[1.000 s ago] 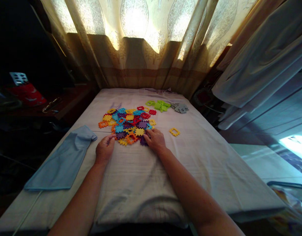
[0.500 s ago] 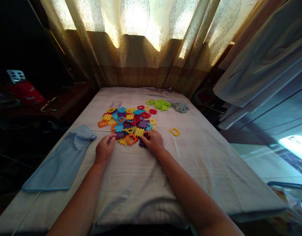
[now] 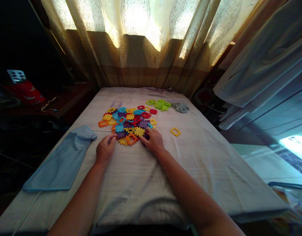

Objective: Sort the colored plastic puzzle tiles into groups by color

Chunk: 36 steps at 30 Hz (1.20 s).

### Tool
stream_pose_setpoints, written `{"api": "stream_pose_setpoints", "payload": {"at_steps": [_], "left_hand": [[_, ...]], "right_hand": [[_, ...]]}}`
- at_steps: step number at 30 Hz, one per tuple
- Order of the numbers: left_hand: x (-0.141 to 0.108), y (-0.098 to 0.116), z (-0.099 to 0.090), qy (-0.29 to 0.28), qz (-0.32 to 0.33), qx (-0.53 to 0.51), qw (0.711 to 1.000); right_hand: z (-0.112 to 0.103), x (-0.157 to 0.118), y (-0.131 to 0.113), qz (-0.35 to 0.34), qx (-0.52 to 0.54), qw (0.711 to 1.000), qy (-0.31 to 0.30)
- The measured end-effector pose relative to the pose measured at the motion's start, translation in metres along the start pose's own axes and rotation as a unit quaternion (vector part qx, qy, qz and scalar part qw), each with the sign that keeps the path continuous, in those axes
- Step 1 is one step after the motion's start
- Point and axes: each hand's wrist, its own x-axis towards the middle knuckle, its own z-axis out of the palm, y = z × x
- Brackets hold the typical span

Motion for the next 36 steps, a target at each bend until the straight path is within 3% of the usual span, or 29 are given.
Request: {"api": "stream_pose_setpoints", "payload": {"at_steps": [7, 15, 20, 25, 29, 32, 36], "left_hand": [[0.001, -0.003, 0.0, -0.012, 0.004, 0.001, 1.0], [0.003, -0.005, 0.0, -0.013, 0.014, 0.011, 1.0], [0.003, -0.004, 0.0, -0.019, 0.012, 0.003, 1.0], [0.002, -0.004, 0.0, -0.016, 0.009, 0.003, 1.0], [0.001, -0.003, 0.0, -0.013, 0.0, 0.007, 1.0], [0.0, 0.0, -0.001, -0.014, 0.002, 0.008, 1.0], [-0.001, 0.002, -0.002, -0.016, -0.003, 0.009, 1.0]], "right_hand": [[-0.004, 0.009, -0.014, 0.035, -0.05, 0.997, -0.047], [0.009, 0.006, -0.008, 0.02, -0.003, 1.0, 0.013], [0.002, 0.011, 0.011, 0.007, -0.004, 0.997, 0.077], [-0.025, 0.014, 0.063, 0.12, -0.046, 0.981, 0.145], [-0.045, 0.008, 0.103, 0.265, -0.078, 0.951, 0.14], [-0.051, 0.004, 0.113, 0.301, -0.088, 0.943, 0.115], [-0.054, 0.003, 0.108, 0.315, -0.102, 0.94, 0.086]]}}
